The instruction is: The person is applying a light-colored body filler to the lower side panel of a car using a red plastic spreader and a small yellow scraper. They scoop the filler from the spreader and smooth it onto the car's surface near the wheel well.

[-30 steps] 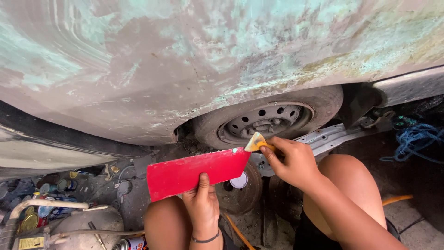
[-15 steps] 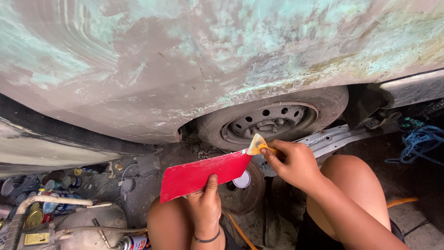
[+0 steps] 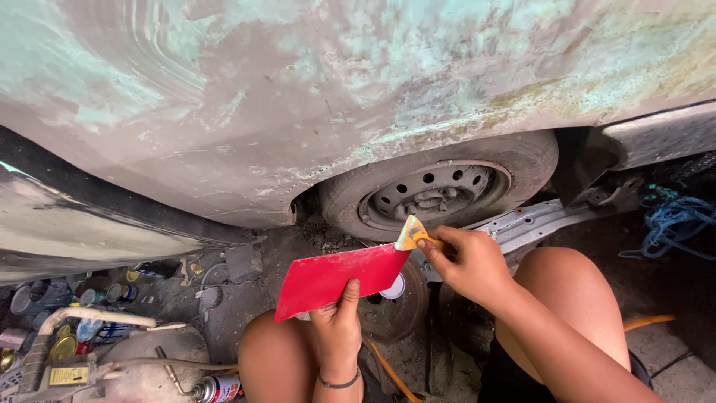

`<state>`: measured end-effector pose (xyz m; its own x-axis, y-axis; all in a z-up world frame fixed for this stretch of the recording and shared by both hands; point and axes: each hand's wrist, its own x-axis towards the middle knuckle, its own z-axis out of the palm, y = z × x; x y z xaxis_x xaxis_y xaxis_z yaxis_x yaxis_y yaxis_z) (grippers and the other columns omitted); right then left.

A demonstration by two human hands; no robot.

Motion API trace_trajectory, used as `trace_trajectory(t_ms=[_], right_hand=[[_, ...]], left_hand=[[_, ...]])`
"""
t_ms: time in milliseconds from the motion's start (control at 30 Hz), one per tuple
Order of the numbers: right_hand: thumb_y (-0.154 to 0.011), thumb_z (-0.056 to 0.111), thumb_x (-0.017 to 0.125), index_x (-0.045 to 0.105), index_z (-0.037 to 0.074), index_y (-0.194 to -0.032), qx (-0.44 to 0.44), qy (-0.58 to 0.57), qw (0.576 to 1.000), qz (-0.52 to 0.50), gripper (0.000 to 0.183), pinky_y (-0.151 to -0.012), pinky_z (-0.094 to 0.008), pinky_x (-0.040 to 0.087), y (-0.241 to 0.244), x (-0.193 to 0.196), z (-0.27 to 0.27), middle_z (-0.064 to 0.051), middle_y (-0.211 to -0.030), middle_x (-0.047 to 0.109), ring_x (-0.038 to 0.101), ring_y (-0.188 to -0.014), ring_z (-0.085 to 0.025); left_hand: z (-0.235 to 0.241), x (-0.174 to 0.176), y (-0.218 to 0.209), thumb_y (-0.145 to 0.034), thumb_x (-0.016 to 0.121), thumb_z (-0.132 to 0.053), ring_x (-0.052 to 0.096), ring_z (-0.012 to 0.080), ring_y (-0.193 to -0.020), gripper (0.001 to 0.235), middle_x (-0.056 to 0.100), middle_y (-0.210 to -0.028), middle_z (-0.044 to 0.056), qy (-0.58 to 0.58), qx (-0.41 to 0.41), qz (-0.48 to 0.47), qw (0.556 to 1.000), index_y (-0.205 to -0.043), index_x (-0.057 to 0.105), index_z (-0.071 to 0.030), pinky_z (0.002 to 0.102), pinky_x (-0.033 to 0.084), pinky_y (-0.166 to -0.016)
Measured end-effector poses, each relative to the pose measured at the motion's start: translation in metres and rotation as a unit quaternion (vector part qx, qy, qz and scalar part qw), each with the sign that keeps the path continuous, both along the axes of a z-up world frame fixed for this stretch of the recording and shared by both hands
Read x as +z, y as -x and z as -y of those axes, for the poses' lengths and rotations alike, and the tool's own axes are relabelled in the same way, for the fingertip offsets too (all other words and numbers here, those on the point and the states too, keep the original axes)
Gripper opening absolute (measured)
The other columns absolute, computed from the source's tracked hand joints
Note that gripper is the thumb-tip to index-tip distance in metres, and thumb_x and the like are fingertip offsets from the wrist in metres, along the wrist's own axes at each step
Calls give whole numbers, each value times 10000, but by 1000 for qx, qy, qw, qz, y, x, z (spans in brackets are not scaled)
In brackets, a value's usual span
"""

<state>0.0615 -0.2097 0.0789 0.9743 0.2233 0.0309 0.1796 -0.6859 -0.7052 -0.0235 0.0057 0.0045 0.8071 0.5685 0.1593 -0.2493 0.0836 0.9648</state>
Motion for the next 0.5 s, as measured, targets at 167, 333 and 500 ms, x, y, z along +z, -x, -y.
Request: trace_trajectory(t_ms=[167, 333, 500], right_hand=[[-967, 359, 657, 675, 142, -802, 30, -95, 995, -28, 273, -550, -314, 345, 7, -4, -2, 34, -600, 535, 446, -565, -116], [-957, 289, 657, 781, 73, -1118, 48, -215, 974, 40, 297, -706, -282, 528, 3, 3, 5, -10, -967, 791, 684, -839, -108], [-1007, 221, 584, 722, 91, -1296, 164, -148, 964, 145, 345, -890, -389, 480, -4, 2, 16, -63, -1085, 673, 614, -1033, -250]], left_hand=[[6, 9, 4, -875, 755, -156, 704, 224, -1107, 337, 765, -1187, 91, 18, 0, -53, 998, -1185, 729, -24, 390, 546, -1051], [10, -8, -5, -850, 767, -128, 705, 217, -1089, 345, 775, -1186, 105, 79, 20, -97, 992, -1166, 751, 10, 377, 561, -1032], [-2, -6, -8, -882, 756, -93, 641, 108, -872, 348, 729, -1068, 2, 263, 44, -55, 962, -1225, 709, -58, 218, 438, -537]])
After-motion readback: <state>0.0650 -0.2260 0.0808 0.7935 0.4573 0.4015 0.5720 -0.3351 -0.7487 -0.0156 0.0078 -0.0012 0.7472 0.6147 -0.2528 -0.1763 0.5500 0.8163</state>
